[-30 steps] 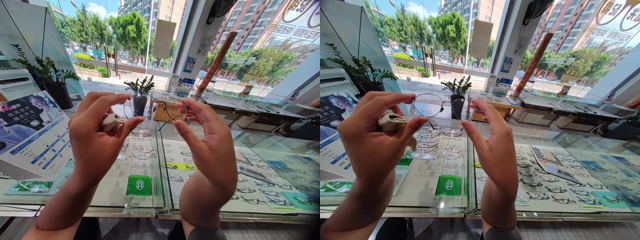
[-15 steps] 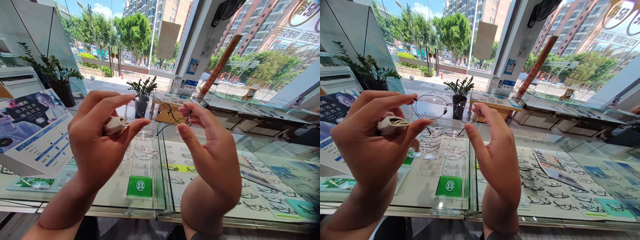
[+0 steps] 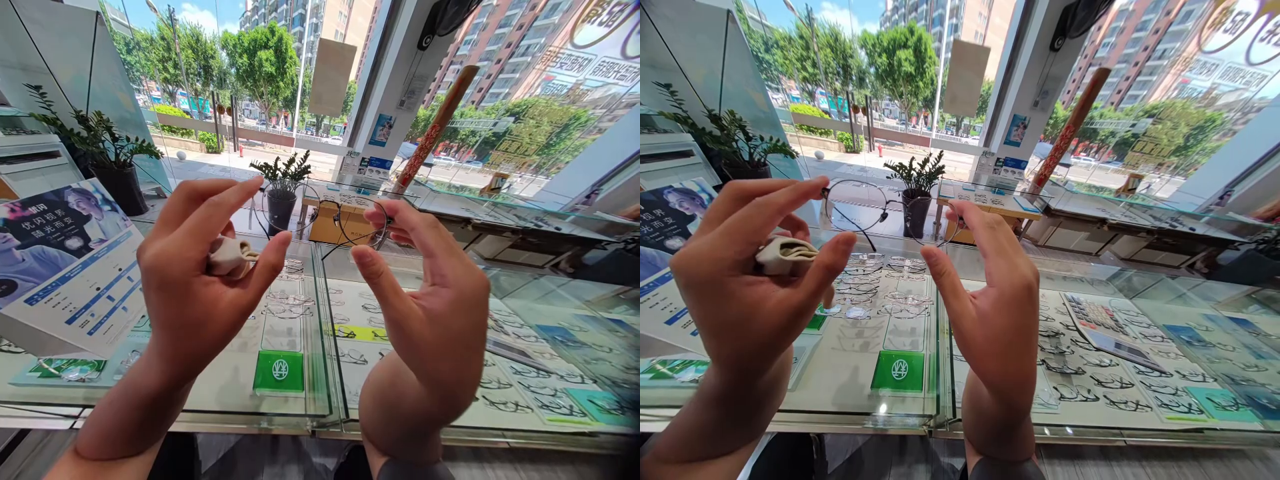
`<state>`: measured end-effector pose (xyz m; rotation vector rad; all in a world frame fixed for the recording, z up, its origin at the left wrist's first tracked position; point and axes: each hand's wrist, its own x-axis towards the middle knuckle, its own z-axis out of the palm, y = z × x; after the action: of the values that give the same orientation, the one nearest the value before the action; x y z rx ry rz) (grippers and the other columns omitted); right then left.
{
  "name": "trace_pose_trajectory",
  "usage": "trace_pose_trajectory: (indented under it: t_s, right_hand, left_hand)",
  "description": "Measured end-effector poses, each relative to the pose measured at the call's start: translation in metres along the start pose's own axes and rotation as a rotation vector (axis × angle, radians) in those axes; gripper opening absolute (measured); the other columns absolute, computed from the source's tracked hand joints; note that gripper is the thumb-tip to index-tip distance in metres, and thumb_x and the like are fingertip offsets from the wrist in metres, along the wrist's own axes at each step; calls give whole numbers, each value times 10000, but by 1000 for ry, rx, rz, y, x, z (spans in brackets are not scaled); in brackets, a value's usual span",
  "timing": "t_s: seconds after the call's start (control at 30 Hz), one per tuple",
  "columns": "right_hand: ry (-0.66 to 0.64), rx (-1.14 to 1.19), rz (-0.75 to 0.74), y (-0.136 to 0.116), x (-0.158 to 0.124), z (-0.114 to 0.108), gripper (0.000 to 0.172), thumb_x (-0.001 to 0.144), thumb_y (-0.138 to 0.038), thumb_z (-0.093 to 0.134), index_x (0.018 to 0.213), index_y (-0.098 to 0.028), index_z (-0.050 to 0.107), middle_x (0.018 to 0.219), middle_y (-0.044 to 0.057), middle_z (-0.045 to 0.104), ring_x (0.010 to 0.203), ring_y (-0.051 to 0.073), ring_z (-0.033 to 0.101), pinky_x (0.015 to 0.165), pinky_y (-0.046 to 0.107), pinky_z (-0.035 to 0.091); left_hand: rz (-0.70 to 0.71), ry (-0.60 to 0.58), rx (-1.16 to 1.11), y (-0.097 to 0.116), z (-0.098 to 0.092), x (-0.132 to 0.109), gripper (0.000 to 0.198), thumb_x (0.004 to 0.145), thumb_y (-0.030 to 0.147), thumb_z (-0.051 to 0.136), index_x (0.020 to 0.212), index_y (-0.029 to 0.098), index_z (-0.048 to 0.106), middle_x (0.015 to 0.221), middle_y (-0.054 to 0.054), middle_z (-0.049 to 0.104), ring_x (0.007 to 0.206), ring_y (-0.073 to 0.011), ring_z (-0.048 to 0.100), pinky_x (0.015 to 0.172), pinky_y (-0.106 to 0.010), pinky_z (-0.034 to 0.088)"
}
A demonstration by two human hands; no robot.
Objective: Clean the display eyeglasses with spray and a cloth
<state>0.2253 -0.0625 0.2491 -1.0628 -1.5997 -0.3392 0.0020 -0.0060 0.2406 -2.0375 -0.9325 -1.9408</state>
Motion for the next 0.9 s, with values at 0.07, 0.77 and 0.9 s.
trace_pose_trajectory:
  t_s: [0.07,0.77,0.9]
  right_hand:
    - [9,18,6,-2,0,1,344,1080,-437,731,1393,-296,746,1322,100,808,1285,358,754,1189,660,604]
    - [86,-64,-56,-7,-2,1,312,1071,-445,754,1344,-294,758,1217,76,812,1198,331,780,1078,574,665]
    - [101,-66,-64,-7,-3,1,311,1058,-416,773,1330,-266,761,1217,89,812,1172,330,785,1063,575,669]
  left_hand:
    - [15,16,13,-1,1,0,497,901,481,922,1377,378,825,1246,-24,792,832,-212,683,774,-429,655]
    - [22,21,-21,-6,3,1,561,846,409,992,1343,192,849,1195,-68,834,868,-181,670,819,-369,569]
    - [16,2,-40,-5,3,1,531,847,432,993,1289,171,856,1144,-59,831,838,-166,656,803,-354,552]
